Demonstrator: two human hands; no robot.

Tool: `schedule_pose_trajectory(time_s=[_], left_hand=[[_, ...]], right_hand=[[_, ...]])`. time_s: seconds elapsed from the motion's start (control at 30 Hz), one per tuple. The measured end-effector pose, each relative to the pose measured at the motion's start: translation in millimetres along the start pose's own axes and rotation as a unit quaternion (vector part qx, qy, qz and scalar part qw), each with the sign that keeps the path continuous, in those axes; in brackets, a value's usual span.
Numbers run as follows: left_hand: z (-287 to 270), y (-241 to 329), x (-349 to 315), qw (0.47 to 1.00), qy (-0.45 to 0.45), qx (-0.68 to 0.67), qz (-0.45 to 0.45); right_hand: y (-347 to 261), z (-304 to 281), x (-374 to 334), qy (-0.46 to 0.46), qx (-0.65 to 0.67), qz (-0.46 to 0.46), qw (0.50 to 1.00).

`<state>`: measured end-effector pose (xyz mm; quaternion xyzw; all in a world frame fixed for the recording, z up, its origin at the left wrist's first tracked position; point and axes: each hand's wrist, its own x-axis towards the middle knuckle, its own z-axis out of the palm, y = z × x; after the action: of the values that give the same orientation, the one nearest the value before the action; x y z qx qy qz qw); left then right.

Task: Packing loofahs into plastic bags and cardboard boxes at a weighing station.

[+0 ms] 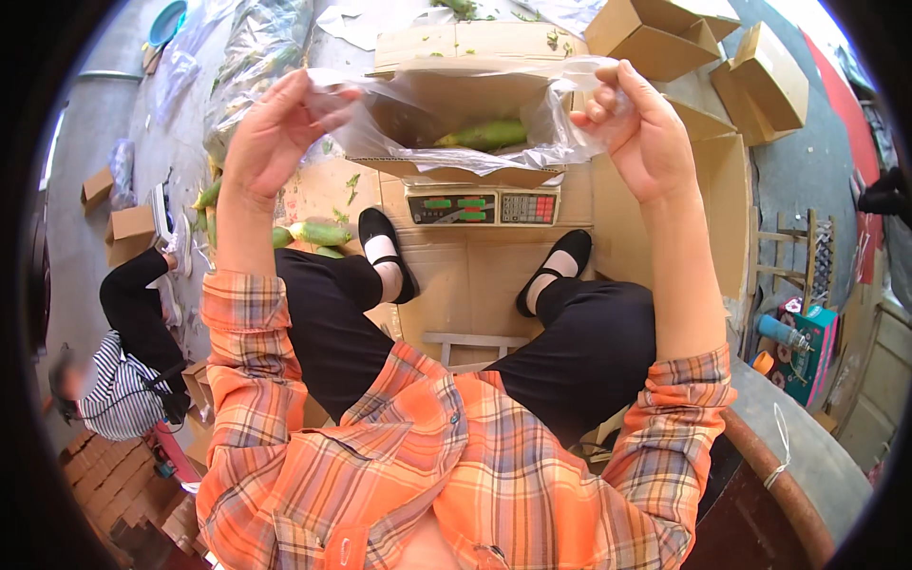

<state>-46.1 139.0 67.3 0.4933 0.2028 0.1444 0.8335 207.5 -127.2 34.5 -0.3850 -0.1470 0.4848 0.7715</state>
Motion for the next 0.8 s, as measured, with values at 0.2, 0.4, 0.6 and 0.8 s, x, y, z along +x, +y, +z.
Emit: schedule_pose_trajectory(time_s=[0.2,0.4,0.6,0.8], left_hand=[[53.8,-13.4,0.6,0.993,-0.113,-0.039,-0.015],[63.9,-17.7,1.1,0.981,-0.152,-0.119,-0.028],[58.5,-4.6,-9.7,0.981,-0.141,0.128,-0.033],[33.2,-1.3,1.6,0.939,-0.143,0.314,0.004]], right_hand=[[26.3,98.9,1.5,-0.010,-0.236,-0.061,0.970],[66.0,114.4,34.6,-0.076,-0.453,-0.229,0.859],[67.7,125.3,36.8,-0.125,-0.224,-0.060,0.965],[56.4,99.7,40.5,-0.153,-0.379,0.038,0.912]])
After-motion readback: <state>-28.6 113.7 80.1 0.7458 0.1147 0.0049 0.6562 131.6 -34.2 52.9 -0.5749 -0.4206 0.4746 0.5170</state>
